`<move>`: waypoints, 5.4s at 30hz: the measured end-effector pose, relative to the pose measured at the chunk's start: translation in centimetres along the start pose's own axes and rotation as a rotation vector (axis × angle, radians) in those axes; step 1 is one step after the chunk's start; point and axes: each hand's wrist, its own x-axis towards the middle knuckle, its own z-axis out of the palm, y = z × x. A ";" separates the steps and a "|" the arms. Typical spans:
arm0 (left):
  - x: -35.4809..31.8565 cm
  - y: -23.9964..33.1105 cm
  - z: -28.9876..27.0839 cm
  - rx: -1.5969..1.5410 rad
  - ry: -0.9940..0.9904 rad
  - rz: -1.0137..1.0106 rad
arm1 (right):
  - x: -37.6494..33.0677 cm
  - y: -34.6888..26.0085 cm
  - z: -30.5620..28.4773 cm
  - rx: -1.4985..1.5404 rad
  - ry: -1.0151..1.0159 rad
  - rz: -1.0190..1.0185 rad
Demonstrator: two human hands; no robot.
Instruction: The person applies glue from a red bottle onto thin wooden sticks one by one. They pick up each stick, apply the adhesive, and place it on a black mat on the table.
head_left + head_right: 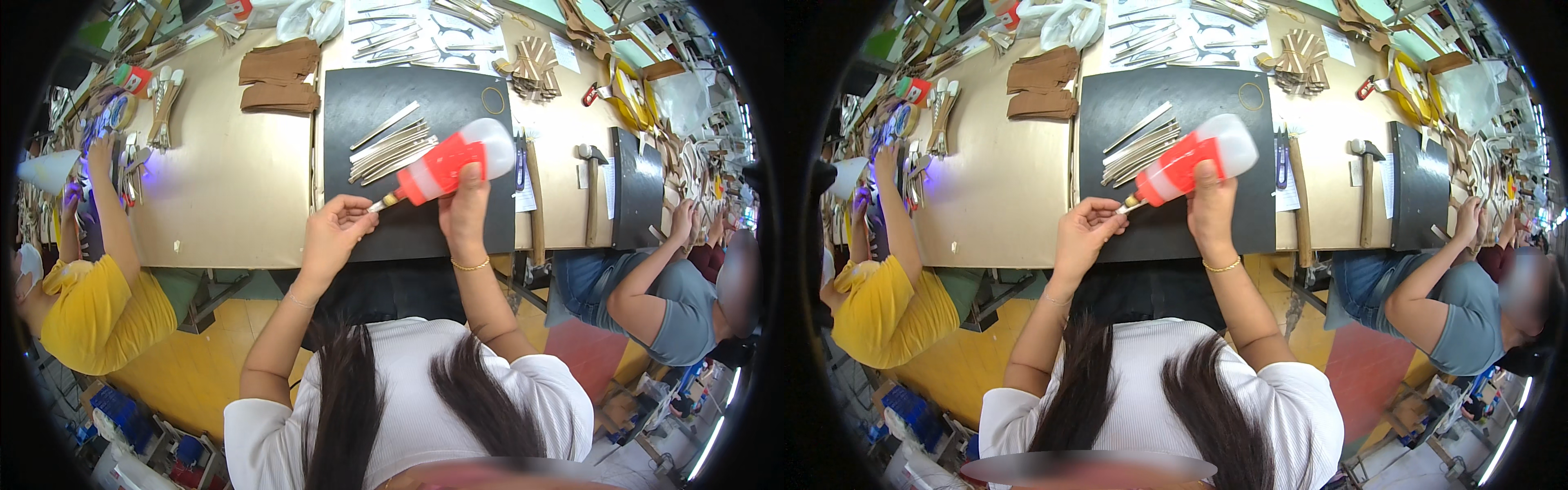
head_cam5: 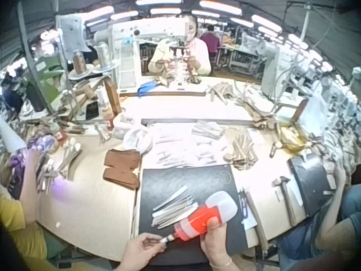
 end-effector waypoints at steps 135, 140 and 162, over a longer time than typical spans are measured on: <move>33.7 11.1 -1.6 0.140 0.175 0.250 | 2.1 -5.4 -5.9 -0.007 0.288 -0.144; 31.4 11.7 -2.5 0.228 0.197 0.331 | 2.2 -5.8 -5.7 -0.018 0.276 -0.141; 7.7 3.9 -1.4 0.925 -0.010 0.372 | 0.2 -5.6 -3.8 -0.018 0.174 -0.126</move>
